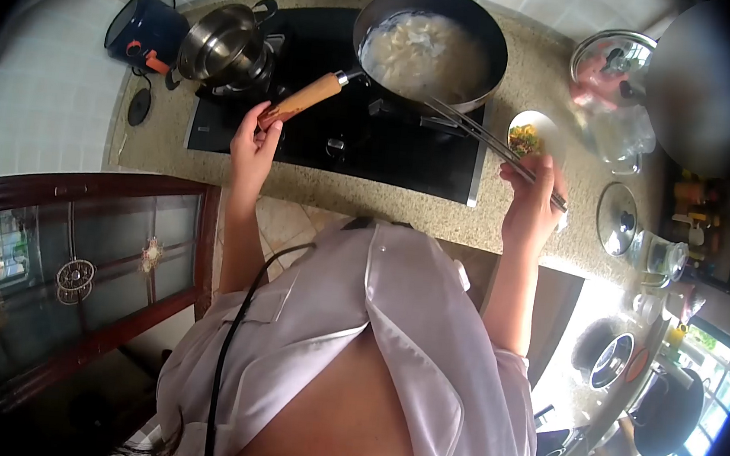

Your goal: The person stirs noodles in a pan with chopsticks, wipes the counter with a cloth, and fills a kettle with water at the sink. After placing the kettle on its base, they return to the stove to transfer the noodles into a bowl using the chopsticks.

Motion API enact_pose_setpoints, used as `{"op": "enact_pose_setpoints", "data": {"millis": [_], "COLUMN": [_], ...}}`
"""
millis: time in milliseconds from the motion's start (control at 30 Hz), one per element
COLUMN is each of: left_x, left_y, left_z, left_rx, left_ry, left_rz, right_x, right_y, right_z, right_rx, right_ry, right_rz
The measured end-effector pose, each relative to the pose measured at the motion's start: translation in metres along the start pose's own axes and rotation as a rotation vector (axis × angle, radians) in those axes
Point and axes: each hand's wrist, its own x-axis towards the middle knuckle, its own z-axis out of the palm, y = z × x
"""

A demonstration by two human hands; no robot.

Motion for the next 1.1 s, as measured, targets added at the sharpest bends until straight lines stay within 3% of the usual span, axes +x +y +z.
{"op": "enact_pose_setpoints", "data": {"millis": [1100], "left_x": [-0.006], "left_y": [-0.005], "left_z": [-0.002], "left_rx": [-0.011], "left_ry": [-0.004], "left_rz": [-0.017], "right_x": [-0.006], "right_y": [0.005], "right_z": [0.016], "right_rx": [-0.046], "right_ry": [0.005], "right_rz": [0.047]}}
